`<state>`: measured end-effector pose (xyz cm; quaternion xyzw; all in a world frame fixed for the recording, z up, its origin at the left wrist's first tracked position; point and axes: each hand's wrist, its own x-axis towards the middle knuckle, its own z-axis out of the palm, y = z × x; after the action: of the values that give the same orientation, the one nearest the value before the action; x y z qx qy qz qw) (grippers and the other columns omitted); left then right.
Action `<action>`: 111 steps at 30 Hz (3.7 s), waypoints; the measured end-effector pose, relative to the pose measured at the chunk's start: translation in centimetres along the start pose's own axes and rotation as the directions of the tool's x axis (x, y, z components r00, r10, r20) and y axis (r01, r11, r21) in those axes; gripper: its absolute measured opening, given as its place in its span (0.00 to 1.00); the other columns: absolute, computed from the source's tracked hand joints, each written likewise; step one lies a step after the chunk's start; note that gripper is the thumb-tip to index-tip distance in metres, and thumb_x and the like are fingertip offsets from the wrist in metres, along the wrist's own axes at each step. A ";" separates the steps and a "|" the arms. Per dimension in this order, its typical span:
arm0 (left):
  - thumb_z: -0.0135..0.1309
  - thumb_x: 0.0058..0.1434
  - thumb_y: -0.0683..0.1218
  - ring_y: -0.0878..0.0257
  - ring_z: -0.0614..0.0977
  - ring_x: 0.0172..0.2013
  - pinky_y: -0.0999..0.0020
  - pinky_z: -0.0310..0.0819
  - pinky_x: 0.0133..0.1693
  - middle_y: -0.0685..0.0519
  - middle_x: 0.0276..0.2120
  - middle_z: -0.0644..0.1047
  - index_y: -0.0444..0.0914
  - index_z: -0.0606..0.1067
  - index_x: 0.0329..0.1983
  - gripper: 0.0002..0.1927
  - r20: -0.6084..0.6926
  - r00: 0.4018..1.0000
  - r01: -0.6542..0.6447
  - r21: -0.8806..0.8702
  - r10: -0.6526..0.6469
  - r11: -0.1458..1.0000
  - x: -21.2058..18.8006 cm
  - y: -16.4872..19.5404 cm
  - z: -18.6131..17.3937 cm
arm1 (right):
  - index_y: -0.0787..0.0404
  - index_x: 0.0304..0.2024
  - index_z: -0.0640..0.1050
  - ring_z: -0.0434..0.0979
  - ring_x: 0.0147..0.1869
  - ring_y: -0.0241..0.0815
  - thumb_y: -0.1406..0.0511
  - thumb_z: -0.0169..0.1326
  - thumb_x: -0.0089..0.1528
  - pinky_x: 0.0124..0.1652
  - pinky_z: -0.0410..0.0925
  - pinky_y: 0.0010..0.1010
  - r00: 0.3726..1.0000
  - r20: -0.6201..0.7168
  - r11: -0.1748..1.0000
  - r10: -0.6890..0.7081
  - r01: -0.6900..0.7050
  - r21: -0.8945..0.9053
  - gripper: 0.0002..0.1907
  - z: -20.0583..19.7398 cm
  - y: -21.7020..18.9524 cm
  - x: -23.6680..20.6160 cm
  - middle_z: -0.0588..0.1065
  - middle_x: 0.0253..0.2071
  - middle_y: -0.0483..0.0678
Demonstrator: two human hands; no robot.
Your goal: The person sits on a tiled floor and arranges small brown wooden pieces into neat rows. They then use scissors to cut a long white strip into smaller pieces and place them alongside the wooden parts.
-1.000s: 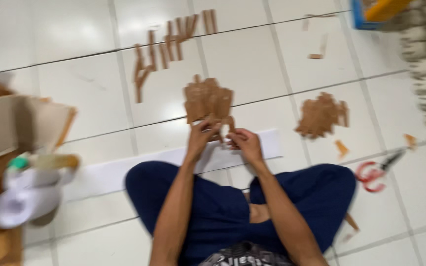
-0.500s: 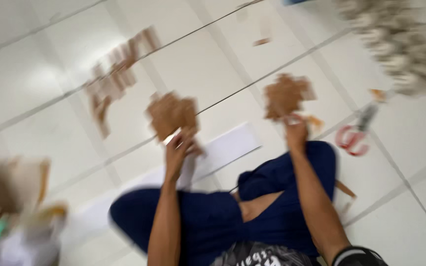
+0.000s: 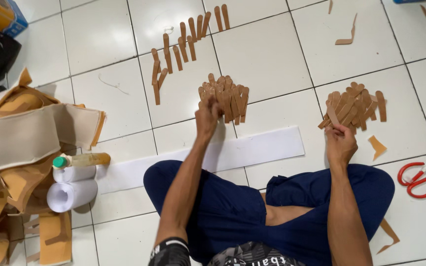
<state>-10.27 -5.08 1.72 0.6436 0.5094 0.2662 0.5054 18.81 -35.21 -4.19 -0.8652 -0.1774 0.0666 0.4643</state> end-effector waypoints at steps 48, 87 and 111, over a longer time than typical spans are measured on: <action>0.59 0.64 0.47 0.42 0.80 0.48 0.52 0.76 0.45 0.31 0.44 0.78 0.30 0.78 0.30 0.15 -0.354 0.934 -0.004 0.140 0.054 0.990 23.6 -7.9 -20.1 | 0.67 0.46 0.78 0.85 0.35 0.41 0.61 0.56 0.63 0.36 0.79 0.34 0.662 0.740 0.985 -0.123 0.173 0.009 0.16 51.1 -33.9 3.7 0.82 0.36 0.51; 0.59 0.53 0.30 0.46 0.77 0.37 0.53 0.77 0.41 0.38 0.37 0.76 0.29 0.73 0.41 0.13 -0.336 0.889 -0.083 0.552 0.312 0.830 27.7 -7.9 -13.9 | 0.70 0.46 0.74 0.78 0.44 0.55 0.60 0.59 0.65 0.44 0.71 0.44 0.615 0.626 0.808 -0.480 0.588 0.041 0.18 56.5 -36.8 1.4 0.76 0.40 0.60; 0.60 0.64 0.45 0.63 0.84 0.44 0.71 0.81 0.44 0.45 0.44 0.83 0.34 0.73 0.58 0.21 0.321 0.945 0.164 -0.614 0.055 0.772 -5.1 3.1 -1.0 | 0.62 0.43 0.79 0.64 0.26 0.27 0.59 0.64 0.61 0.25 0.60 0.21 0.831 0.556 0.954 -0.010 -0.158 0.253 0.15 10.7 -23.3 -9.3 0.72 0.26 0.37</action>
<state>-11.60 -9.29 5.79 0.4551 0.3195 0.2986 0.7757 1.46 -18.50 8.66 -0.7384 -0.2577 0.3561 0.5114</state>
